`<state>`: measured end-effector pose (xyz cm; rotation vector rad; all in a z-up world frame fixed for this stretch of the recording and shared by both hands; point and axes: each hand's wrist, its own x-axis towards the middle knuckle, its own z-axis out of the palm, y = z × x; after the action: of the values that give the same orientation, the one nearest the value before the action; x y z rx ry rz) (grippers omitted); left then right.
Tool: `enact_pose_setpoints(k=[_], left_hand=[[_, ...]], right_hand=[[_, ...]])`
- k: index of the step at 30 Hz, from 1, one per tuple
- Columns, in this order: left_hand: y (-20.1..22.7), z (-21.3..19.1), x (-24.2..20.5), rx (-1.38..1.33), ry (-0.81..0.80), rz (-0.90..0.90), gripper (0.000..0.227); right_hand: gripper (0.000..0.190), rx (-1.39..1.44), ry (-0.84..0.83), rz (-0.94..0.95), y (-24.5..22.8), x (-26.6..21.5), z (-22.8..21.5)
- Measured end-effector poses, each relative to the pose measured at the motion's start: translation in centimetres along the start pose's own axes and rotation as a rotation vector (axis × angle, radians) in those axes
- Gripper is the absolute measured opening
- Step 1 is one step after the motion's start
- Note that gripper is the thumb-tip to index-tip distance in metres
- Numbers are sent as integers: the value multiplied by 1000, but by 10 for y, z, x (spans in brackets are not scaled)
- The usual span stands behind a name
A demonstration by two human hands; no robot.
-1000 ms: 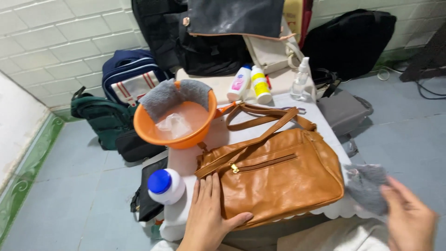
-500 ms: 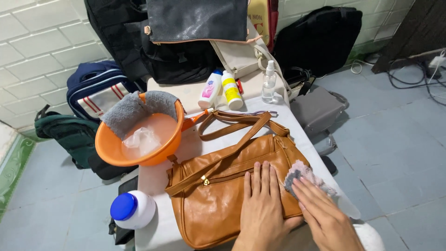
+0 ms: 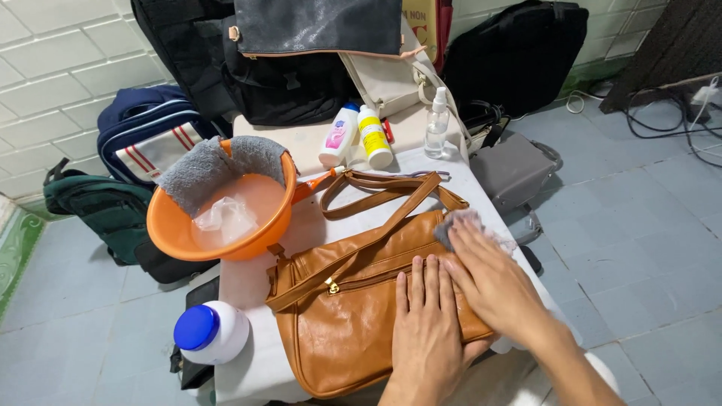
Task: A person is cleaning a brown leather bag by dipping a cloth into a bowl of soapy water and wiping the bag's surface.
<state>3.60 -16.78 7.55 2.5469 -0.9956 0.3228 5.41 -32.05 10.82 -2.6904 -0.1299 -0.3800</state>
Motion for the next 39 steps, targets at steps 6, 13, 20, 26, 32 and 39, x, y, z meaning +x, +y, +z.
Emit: enact_pose_setpoints(k=[6, 13, 20, 26, 32, 39], left_hand=[[-3, 14, 0, 74, -4, 12, 130], [0, 8, 0, -82, 30, -2, 101], [3, 16, 1, 33, 47, -38, 109], [2, 23, 3, 89, 41, -58, 114], [-1, 24, 4, 95, 55, -24, 127], [3, 14, 2, 10, 79, -28, 114]], right_hand=[[43, 81, 63, 182, -8, -77, -3], [57, 133, -14, 241, 5, -16, -4], [34, 64, 200, 280, -2, -16, -4], [31, 113, 31, 588, -16, -64, -39], [36, 803, 188, 823, 4, -89, -62], [26, 1497, 383, 796, 24, -82, -75]])
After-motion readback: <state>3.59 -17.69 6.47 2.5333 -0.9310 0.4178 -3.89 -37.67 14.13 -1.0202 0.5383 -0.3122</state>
